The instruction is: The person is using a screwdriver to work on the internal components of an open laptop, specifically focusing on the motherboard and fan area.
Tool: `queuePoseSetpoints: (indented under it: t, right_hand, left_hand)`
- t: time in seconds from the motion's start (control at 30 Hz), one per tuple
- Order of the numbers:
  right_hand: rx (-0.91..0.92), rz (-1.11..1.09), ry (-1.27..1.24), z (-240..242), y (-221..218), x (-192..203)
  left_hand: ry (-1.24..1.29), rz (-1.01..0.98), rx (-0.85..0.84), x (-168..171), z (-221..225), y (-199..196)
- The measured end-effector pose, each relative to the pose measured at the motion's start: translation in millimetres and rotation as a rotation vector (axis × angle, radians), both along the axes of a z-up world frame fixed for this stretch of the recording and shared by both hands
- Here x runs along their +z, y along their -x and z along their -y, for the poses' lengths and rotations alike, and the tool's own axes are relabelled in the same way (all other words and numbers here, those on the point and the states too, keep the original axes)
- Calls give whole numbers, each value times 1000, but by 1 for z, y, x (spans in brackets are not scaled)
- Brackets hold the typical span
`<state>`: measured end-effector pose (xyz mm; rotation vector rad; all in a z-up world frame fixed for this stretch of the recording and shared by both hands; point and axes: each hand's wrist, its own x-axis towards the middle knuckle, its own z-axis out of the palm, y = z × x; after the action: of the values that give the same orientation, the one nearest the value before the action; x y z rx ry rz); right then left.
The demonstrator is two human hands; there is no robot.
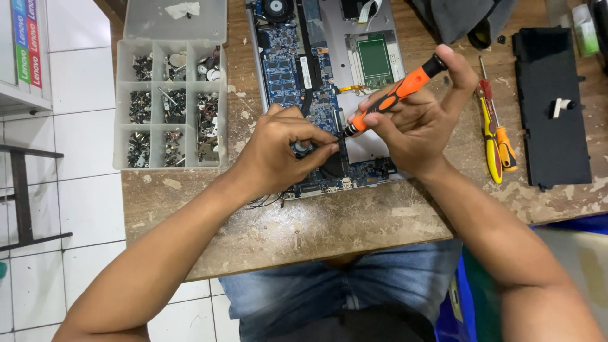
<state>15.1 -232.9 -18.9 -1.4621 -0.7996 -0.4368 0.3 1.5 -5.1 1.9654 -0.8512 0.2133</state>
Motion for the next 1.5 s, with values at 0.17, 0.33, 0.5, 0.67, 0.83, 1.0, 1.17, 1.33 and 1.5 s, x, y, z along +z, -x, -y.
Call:
queuePoseSetpoints:
  t: [0.17, 0.33, 0.5, 0.67, 0.83, 1.0, 1.17, 1.33, 1.5]
  right_hand:
    - [28, 69, 21, -2, 2, 6]
    - [-103, 209, 127, 0, 5, 8]
    - [-107, 175, 125, -4, 8, 10]
    - [-63, 158, 110, -3, 8, 14]
    - [-6, 145, 119, 0, 7, 18]
    - [-20, 121, 87, 1, 9, 18]
    - [17, 197, 153, -1, 5, 21]
    - [69, 206, 159, 5, 2, 6]
    - [78, 216, 176, 2, 2, 13]
  left_hand:
    - [-6, 3, -6, 1, -1, 1]
    - [-7, 36, -5, 0, 1, 2]
    - [-11, 97, 26, -3, 2, 3]
    - [-8, 130, 63, -2, 2, 4]
    - [-182, 41, 58, 11, -11, -4]
    - [-473, 97, 42, 34, -39, -13]
    - [-697, -9, 44, 42, -51, -16]
    - [-725, 3, 14, 30, -55, -22]
    - [-722, 12, -23, 28, -47, -22]
